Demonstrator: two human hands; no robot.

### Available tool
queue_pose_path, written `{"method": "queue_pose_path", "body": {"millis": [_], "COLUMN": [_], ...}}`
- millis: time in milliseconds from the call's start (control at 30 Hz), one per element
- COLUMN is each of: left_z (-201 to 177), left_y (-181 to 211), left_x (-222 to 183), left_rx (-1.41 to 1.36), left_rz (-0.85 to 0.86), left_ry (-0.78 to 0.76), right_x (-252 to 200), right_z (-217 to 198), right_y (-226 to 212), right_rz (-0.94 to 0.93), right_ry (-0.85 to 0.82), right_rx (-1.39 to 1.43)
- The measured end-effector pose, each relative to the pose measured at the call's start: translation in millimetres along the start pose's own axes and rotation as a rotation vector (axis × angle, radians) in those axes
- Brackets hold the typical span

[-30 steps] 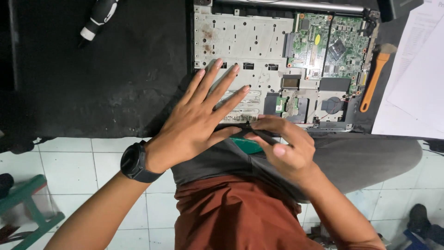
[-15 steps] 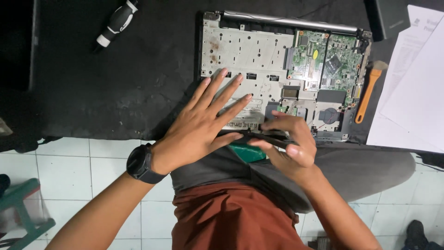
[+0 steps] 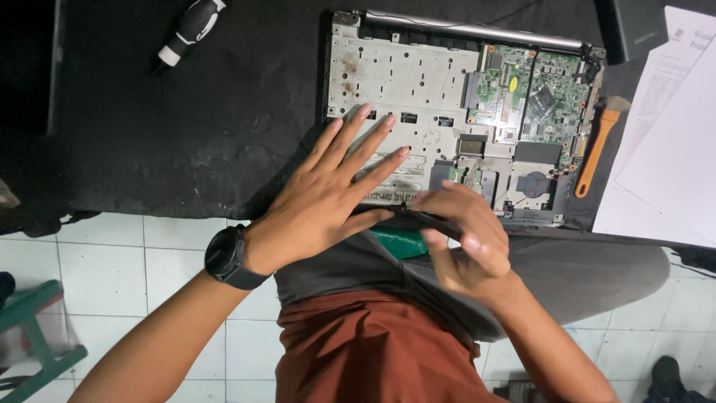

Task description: The person cleans a laptop cooling fan with a brush, then uses a pen to clean the motherboard and internal chassis. They flip the laptop to wipe the screen and keyboard area before returning to the internal components.

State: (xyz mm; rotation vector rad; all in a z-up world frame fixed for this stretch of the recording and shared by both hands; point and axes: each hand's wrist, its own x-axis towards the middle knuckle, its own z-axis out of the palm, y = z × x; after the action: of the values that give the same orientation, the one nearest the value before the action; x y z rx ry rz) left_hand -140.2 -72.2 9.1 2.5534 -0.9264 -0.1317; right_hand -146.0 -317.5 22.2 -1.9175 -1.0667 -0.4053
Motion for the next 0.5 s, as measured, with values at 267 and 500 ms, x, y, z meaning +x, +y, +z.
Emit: {"method": "queue_pose_path", "body": {"millis": [267, 500], "left_z": [1.1, -1.5], "left_y": [-0.1, 0.4], "left_x": [0.3, 0.8], "left_rx": [0.022, 0.042], "left_rz": [0.004, 0.009], "left_ry": [-0.006, -0.002], "right_x": [4.6, -12.0], "right_z": [-1.7, -1.6], "right_y": [-1.3, 4.5], "right_rz": [-0.001, 0.020], "right_ry": [-0.014, 0.036], "right_rx": [-0.003, -0.034]}}
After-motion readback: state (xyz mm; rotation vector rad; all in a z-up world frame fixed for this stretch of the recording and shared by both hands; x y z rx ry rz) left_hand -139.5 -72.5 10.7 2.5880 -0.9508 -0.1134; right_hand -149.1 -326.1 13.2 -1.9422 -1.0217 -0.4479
